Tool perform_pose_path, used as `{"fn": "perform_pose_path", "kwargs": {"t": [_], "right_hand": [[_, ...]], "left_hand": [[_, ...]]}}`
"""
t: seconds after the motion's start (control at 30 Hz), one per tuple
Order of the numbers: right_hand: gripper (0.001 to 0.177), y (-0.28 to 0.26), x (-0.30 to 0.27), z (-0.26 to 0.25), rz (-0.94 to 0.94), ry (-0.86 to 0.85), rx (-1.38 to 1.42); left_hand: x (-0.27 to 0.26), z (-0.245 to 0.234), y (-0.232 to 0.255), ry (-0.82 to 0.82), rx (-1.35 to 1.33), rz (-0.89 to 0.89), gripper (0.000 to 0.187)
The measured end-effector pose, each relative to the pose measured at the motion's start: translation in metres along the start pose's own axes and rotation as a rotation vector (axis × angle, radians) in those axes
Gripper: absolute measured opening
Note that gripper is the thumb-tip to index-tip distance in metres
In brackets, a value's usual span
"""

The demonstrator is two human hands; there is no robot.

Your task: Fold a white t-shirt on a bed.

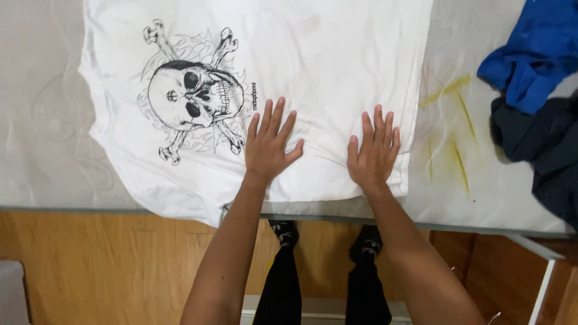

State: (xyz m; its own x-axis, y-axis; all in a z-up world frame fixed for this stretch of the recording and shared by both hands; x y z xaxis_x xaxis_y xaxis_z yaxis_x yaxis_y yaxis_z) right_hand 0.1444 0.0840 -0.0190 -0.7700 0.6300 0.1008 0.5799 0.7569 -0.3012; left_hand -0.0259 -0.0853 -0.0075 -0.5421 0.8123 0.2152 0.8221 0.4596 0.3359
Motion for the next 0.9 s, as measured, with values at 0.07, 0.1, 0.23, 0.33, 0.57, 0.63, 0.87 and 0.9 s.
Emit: {"fn": "perform_pose_path", "kwargs": {"t": [0.07, 0.1, 0.23, 0.33, 0.57, 0.63, 0.87, 0.9], "right_hand": [[0.057, -0.001, 0.003, -0.002, -0.012, -0.026, 0.016], [0.057, 0.001, 0.002, -0.004, -0.007, -0.048, 0.024], [0.059, 0.012, 0.008, -0.017, -0.052, -0.122, 0.061], [0.058, 0.029, 0.016, -0.031, -0.118, -0.237, 0.117], [0.054, 0.103, 0.025, -0.072, -0.383, -0.365, 0.167], [0.058, 0.117, 0.027, -0.075, -0.440, -0.359, 0.162], [0.045, 0.121, 0.038, -0.086, -0.493, -0.305, 0.194], [0.041, 0.118, 0.039, -0.088, -0.499, -0.285, 0.172]], "left_hand": [[-0.002, -0.002, 0.004, 0.007, 0.013, -0.034, 0.063], [-0.002, -0.001, 0.008, 0.008, 0.016, -0.053, 0.062], [-0.023, 0.009, 0.036, 0.009, 0.006, -0.203, 0.060], [-0.042, 0.019, 0.080, -0.021, -0.059, -0.252, 0.063], [-0.050, 0.025, 0.220, 0.024, -0.416, -0.256, 0.075], [-0.047, 0.031, 0.249, 0.093, -0.500, -0.254, 0.080], [-0.047, 0.080, 0.291, 0.085, -0.379, -0.523, 0.077], [-0.048, 0.087, 0.293, 0.052, -0.331, -0.569, 0.075]]}}
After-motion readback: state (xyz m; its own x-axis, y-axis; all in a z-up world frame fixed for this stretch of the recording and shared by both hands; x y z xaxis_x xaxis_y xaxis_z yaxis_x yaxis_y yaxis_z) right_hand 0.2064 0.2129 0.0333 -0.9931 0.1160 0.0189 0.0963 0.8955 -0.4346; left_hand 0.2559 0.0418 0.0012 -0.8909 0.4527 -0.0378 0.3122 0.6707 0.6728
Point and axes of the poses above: each hand's wrist, its own x-axis towards the middle knuckle, its own z-axis out of the palm, y = z × x, the point moved 5 cm from there along x, towards the middle knuckle, and after that the axes turned 3 degrees about -x, right-handed, at the moved point
